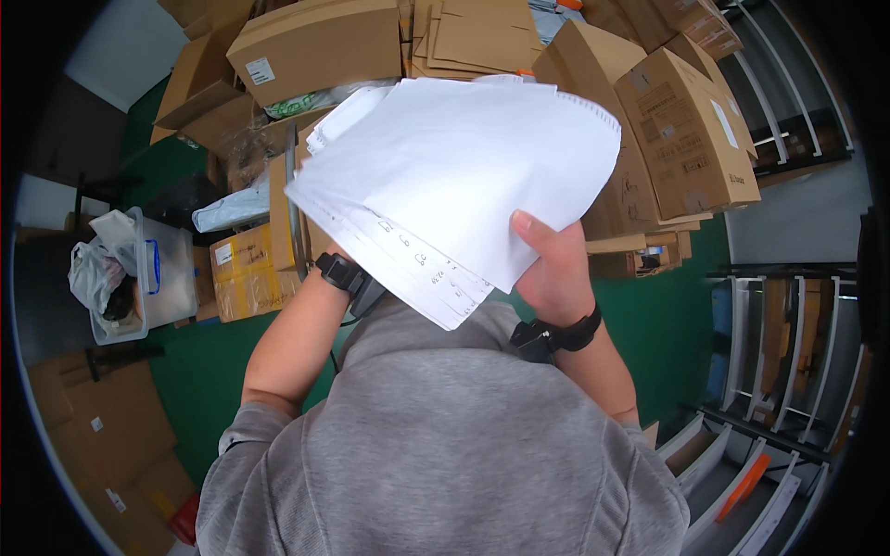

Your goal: Storing boxes on shelves and reviewing inventory papers in a warehouse.

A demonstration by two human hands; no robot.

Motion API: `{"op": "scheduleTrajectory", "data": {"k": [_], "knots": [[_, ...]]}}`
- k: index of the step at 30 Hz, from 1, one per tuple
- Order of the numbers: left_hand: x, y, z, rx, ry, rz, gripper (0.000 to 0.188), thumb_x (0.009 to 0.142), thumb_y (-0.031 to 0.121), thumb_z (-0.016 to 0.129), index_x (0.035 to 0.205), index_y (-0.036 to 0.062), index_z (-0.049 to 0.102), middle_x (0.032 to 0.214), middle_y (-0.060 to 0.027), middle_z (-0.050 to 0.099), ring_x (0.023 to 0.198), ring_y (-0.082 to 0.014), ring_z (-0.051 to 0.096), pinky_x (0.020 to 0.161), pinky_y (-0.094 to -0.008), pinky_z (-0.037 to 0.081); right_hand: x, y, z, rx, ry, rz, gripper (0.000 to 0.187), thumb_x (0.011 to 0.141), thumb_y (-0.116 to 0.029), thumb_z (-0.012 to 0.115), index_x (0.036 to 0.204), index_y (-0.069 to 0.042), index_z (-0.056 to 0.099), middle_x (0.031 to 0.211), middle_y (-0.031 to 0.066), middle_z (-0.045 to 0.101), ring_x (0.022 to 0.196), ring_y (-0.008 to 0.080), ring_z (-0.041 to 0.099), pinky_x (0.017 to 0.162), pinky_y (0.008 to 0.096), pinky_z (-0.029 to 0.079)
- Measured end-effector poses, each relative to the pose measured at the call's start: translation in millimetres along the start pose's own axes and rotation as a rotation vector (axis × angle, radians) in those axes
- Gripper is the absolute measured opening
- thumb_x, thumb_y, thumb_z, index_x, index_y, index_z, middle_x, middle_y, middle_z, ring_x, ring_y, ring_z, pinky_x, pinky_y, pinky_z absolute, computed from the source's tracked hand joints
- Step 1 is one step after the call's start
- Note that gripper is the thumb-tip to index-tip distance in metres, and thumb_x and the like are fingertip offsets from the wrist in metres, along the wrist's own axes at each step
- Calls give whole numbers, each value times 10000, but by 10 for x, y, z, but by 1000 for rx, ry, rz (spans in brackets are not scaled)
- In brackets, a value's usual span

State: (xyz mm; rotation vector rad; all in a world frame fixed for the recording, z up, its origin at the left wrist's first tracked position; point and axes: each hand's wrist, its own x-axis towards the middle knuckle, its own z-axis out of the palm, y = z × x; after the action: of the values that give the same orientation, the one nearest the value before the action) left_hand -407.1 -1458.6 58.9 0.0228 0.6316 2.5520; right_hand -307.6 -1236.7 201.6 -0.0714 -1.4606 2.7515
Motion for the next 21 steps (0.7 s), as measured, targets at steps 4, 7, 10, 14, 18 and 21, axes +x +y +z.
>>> {"op": "scheduleTrajectory", "data": {"k": [4, 7, 10, 14, 18, 21], "knots": [[-56, 21, 252, 65, 95, -15, 575, 1085, 377, 483, 1523, 18, 383, 1455, -169, 556, 1246, -278, 625, 966, -405, 591, 236, -302, 385, 77, -98, -95, 531, 929, -64, 684, 1407, 19, 468, 1328, 136, 586, 1236, 253, 590, 1047, 412, 493], [-55, 30, 382, 116, 164, -27, 585, 1085, 387, 479, 1530, 22, 375, 1467, -171, 547, 1244, -278, 627, 968, -403, 589, 480, -449, 580, 126, -138, -173, 443, 938, -53, 670, 1348, 25, 519, 1278, 135, 619, 1198, 253, 615, 1035, 411, 504], [77, -99, 161, 429, 131, 168, 564, 1052, 293, 591, 1520, 42, 400, 1498, -97, 504, 1292, -239, 550, 1087, -400, 465, 708, -538, 657, 163, -160, -202, 377, 951, -30, 646, 1310, 29, 547, 1257, 134, 633, 1180, 253, 625, 1026, 414, 513], [142, -117, 143, 400, 231, 118, 478, 1046, 211, 594, 1462, 16, 459, 1398, -89, 580, 1230, -217, 586, 1049, -392, 486, 879, -536, 719, 182, -199, -215, 355, 990, -31, 593, 1332, 38, 529, 1289, 133, 629, 1195, 265, 626, 1045, 426, 510], [108, -177, 244, 370, 202, 161, 436, 1047, 195, 584, 1433, 16, 488, 1370, -95, 588, 1218, -225, 594, 1029, -403, 503, 885, -452, 794, 202, -227, -238, 379, 1008, -53, 573, 1365, 52, 504, 1336, 143, 617, 1228, 280, 618, 1073, 427, 498], [-1, -120, 412, 353, 115, 107, 474, 1042, 225, 603, 1455, 32, 473, 1383, -102, 585, 1228, -237, 592, 1031, -409, 510, 764, -375, 635, 216, -142, -164, 393, 952, -18, 637, 1329, 26, 537, 1279, 125, 632, 1193, 268, 623, 1035, 421, 507]]}}
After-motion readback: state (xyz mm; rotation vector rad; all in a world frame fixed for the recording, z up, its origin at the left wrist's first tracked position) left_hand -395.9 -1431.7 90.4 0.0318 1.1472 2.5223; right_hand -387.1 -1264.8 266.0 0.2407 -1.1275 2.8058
